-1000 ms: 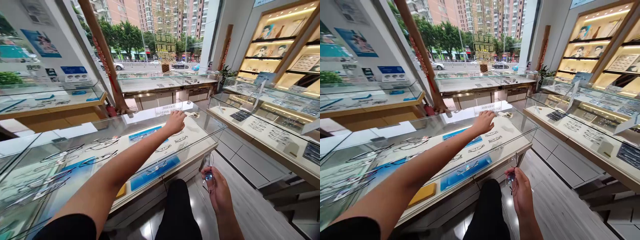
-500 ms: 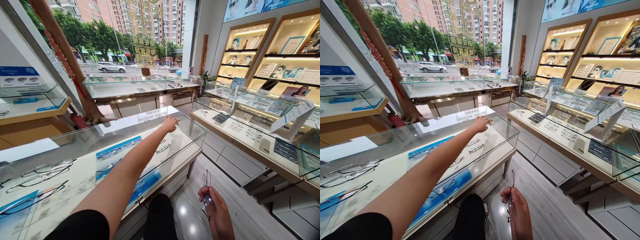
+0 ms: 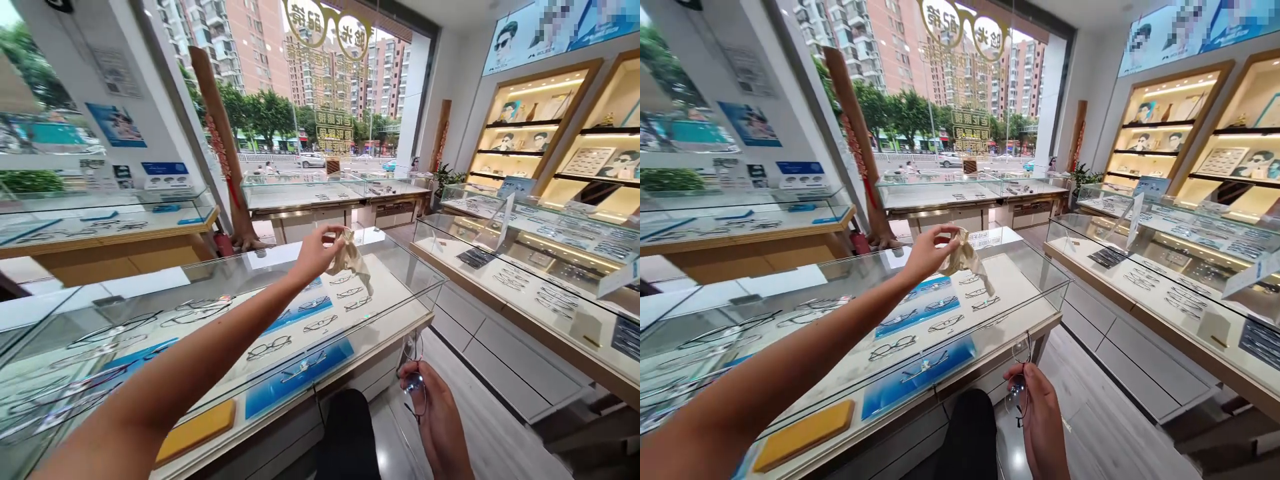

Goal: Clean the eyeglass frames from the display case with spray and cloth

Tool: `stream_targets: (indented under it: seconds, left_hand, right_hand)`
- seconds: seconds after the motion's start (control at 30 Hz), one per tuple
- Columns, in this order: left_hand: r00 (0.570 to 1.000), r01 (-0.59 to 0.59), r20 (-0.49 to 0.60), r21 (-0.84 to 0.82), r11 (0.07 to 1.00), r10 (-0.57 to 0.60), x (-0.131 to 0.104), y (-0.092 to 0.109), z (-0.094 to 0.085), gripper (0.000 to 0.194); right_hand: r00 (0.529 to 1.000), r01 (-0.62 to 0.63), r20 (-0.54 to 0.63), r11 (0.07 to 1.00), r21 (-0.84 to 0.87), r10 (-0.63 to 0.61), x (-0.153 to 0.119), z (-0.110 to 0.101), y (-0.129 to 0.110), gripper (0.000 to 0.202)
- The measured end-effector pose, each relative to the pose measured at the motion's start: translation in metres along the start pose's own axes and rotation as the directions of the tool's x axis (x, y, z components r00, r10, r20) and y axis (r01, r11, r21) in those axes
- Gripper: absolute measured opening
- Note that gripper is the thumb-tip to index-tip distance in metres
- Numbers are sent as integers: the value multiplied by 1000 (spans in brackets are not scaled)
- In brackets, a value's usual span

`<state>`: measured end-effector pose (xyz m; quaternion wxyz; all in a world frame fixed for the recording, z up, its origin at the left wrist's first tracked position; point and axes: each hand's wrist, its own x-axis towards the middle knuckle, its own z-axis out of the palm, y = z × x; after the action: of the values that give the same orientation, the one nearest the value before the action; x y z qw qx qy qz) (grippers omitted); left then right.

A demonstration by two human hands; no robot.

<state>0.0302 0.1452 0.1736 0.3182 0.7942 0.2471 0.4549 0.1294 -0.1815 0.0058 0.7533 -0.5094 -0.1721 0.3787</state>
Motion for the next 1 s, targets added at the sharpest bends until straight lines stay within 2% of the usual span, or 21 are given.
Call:
stream_targets:
  seconds: [0.13, 0.23, 0.3, 0.4, 0.53, 0.73, 0.87, 1.0]
  left_hand:
    - [978, 202, -4, -236, 951, -208, -63, 9, -54, 43]
    - [908, 384, 30, -461, 800, -419, -118, 7, -86, 54]
    - [860, 467, 97, -547, 695, -502, -155, 6, -103, 50]
    - [816, 511, 141, -631, 584, -561, -204, 7, -126, 44]
    - [781, 493, 120, -721, 487, -613, -255, 16, -150, 46]
    - [768, 464, 93, -764, 449, -634, -300, 28, -178, 50]
    - [776, 470, 98, -749, 467, -623, -313, 29, -186, 52]
    - [770, 443, 47, -758, 479, -636, -317, 26, -184, 53]
  right_hand:
    - [995, 11, 97, 997, 75, -18, -6, 39, 2, 36]
    - [972, 3, 232, 990, 142, -36, -13, 82, 8, 34]
    - [938, -30, 346, 985, 169, -31, -19, 112, 14, 32]
    - [870, -72, 491, 981, 182, -27, -31, 153, 24, 30]
    - [778, -103, 629, 987, 125, 1, -50, 193, 37, 30]
    - [674, -136, 734, 991, 16, 81, -82, 227, 57, 31]
    - [618, -148, 778, 989, -26, 112, -96, 240, 69, 31]
    - [583, -160, 805, 987, -19, 110, -100, 251, 81, 31]
